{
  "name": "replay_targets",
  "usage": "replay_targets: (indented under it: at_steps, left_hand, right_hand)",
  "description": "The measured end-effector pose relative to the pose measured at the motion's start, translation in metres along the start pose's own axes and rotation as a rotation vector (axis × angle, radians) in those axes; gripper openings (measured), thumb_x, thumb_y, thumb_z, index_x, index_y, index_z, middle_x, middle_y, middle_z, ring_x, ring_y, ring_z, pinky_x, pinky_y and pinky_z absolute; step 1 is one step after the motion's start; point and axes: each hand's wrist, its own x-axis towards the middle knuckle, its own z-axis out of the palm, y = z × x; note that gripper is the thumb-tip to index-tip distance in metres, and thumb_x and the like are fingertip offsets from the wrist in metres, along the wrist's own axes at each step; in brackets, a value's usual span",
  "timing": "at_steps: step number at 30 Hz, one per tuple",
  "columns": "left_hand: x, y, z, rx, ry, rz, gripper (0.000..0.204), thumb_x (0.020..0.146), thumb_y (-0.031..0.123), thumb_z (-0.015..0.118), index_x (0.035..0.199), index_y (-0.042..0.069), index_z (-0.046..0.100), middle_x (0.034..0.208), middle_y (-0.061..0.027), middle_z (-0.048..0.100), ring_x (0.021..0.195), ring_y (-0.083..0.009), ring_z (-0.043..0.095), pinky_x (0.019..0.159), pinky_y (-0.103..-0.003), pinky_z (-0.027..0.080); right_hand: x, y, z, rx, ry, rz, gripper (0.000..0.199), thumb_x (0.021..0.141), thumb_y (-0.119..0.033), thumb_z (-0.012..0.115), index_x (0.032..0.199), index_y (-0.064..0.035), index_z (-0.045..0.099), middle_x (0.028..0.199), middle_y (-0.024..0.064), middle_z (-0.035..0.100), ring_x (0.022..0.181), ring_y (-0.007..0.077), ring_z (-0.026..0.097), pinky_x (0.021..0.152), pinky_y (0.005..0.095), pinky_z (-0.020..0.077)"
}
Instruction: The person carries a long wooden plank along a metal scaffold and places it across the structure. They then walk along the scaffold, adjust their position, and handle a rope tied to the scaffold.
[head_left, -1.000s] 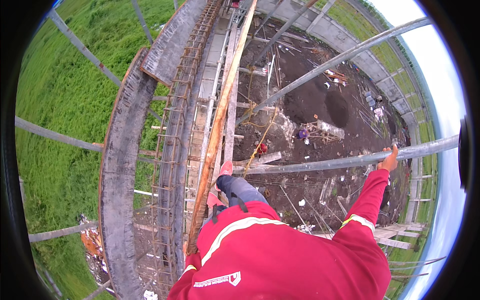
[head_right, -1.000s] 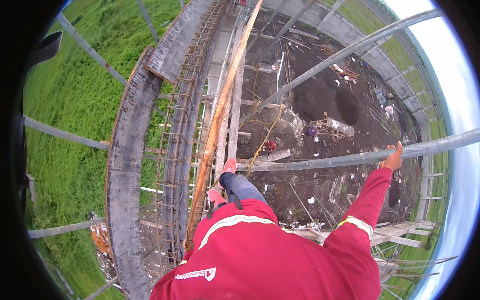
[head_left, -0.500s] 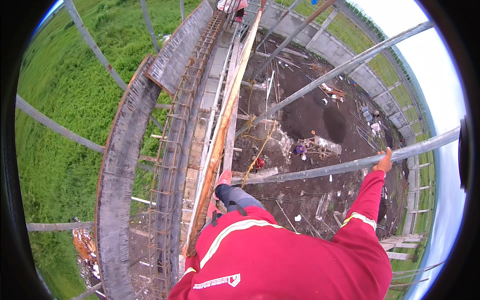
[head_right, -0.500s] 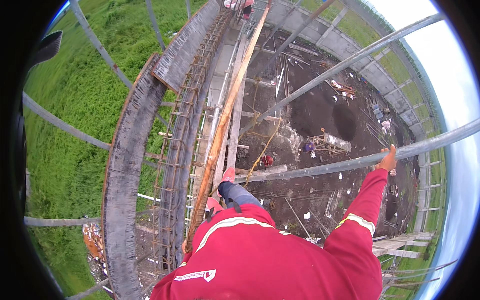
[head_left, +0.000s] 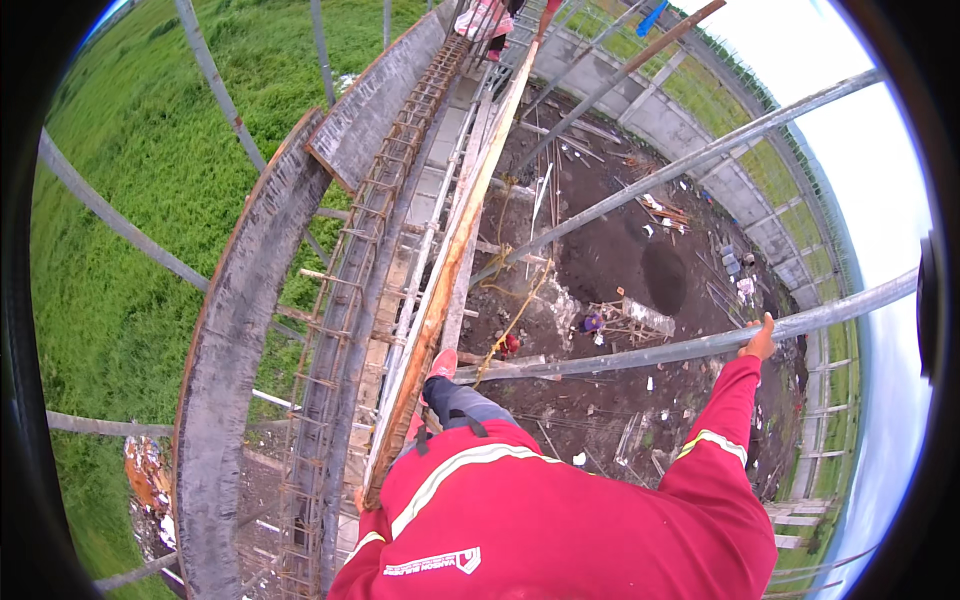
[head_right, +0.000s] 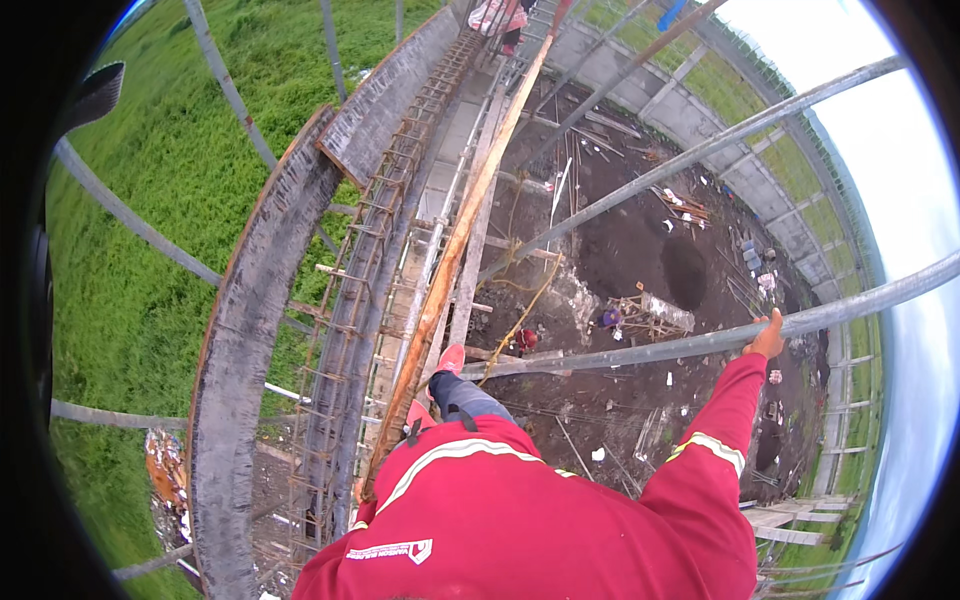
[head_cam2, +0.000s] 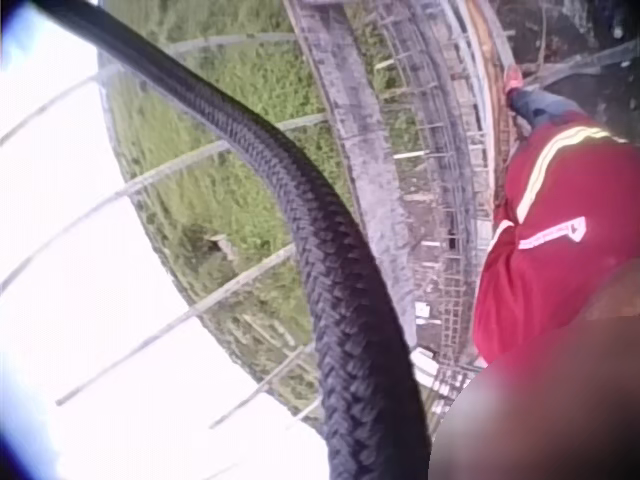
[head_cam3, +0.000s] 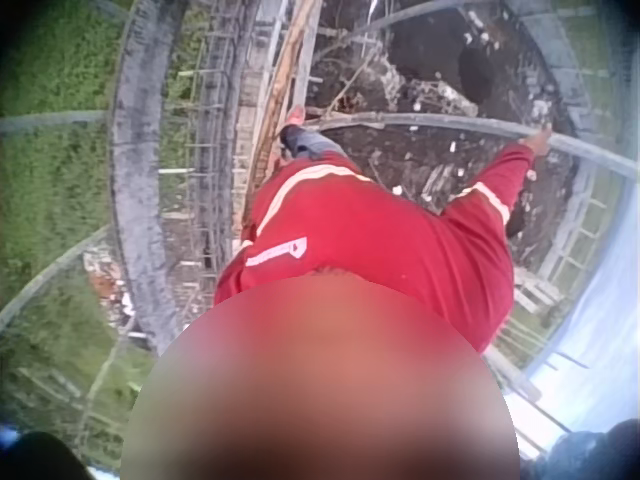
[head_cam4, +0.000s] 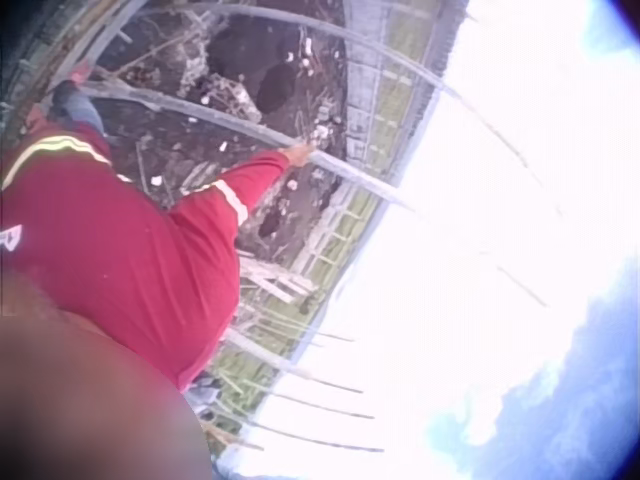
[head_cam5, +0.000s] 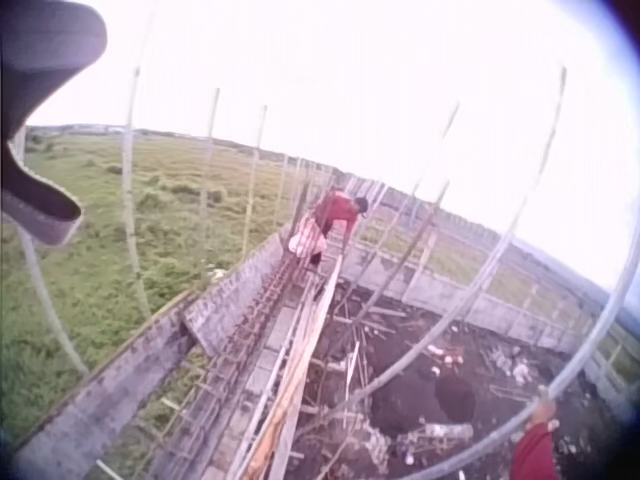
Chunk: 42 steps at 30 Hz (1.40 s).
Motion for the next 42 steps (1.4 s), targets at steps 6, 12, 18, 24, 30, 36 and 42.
replay_targets:
  at_steps: [6,12,18,24,30,36,42]
  left_hand:
    - [0.007,-0.002,0.006,0.061,0.005,-0.011,0.046,0.085,0.023,0.054,0.128,0.012,0.042,0.116,-0.0216,0.059,0.107,-0.0346,0.056,0.085,-0.042,0.046]
    - [0.012,0.001,0.008,0.113,0.011,-0.02,0.045,0.084,0.023,0.054,0.127,0.011,0.043,0.116,-0.022,0.059,0.107,-0.0352,0.056,0.085,-0.043,0.046]
    - [0.012,-0.001,0.009,0.146,0.011,-0.03,0.044,0.084,0.024,0.053,0.125,0.011,0.045,0.116,-0.0224,0.059,0.108,-0.0358,0.056,0.085,-0.043,0.046]
    - [0.012,-0.003,0.012,0.16,0.013,-0.046,0.043,0.084,0.024,0.053,0.124,0.01,0.046,0.115,-0.0228,0.059,0.108,-0.0364,0.056,0.086,-0.043,0.046]
    - [0.014,-0.005,0.012,0.178,0.016,-0.052,0.043,0.083,0.025,0.053,0.123,0.009,0.048,0.115,-0.0232,0.06,0.108,-0.0369,0.056,0.086,-0.044,0.046]
    - [0.016,-0.007,0.011,0.194,0.018,-0.053,0.042,0.083,0.025,0.053,0.122,0.008,0.05,0.115,-0.0236,0.06,0.109,-0.0375,0.056,0.086,-0.044,0.046]
    - [0.018,-0.009,0.009,0.213,0.017,-0.058,0.042,0.083,0.026,0.053,0.12,0.008,0.051,0.115,-0.024,0.06,0.109,-0.0381,0.056,0.086,-0.044,0.046]
  right_hand:
    - [0.003,0.002,0.0,-0.02,-0.012,-0.014,0.061,0.074,-0.025,0.077,0.12,0.0051,0.052,0.095,0.0154,0.058,0.077,0.024,0.06,0.068,0.0341,0.0532]
    - [0.007,0.005,-0.002,-0.021,-0.008,-0.026,0.062,0.07,-0.033,0.081,0.112,0.0049,0.053,0.089,0.0126,0.061,0.071,0.0235,0.062,0.065,0.0366,0.0521]
    - [0.01,0.006,-0.004,-0.021,0.008,-0.02,0.064,0.07,-0.034,0.081,0.112,0.0055,0.053,0.089,0.0135,0.062,0.071,0.0237,0.062,0.064,0.0373,0.0521]
    - [0.011,0.005,-0.004,-0.015,-0.002,0.017,0.065,0.073,-0.027,0.079,0.117,0.0092,0.05,0.096,0.0172,0.059,0.079,0.0251,0.062,0.069,0.0351,0.0555]
    - [0.008,0.003,-0.003,-0.024,0.0,0.012,0.064,0.073,-0.027,0.08,0.116,0.0099,0.05,0.096,0.0175,0.059,0.077,0.0257,0.062,0.069,0.0356,0.0553]
    - [0.005,0.001,-0.002,-0.021,-0.001,-0.01,0.068,0.07,-0.032,0.081,0.112,0.0119,0.051,0.095,0.0172,0.061,0.075,0.0265,0.063,0.069,0.0382,0.0546]
    - [0.002,0.0,-0.001,-0.027,0.01,0.011,0.068,0.07,-0.032,0.082,0.112,0.0107,0.051,0.093,0.0155,0.062,0.074,0.0252,0.062,0.068,0.0374,0.0542]
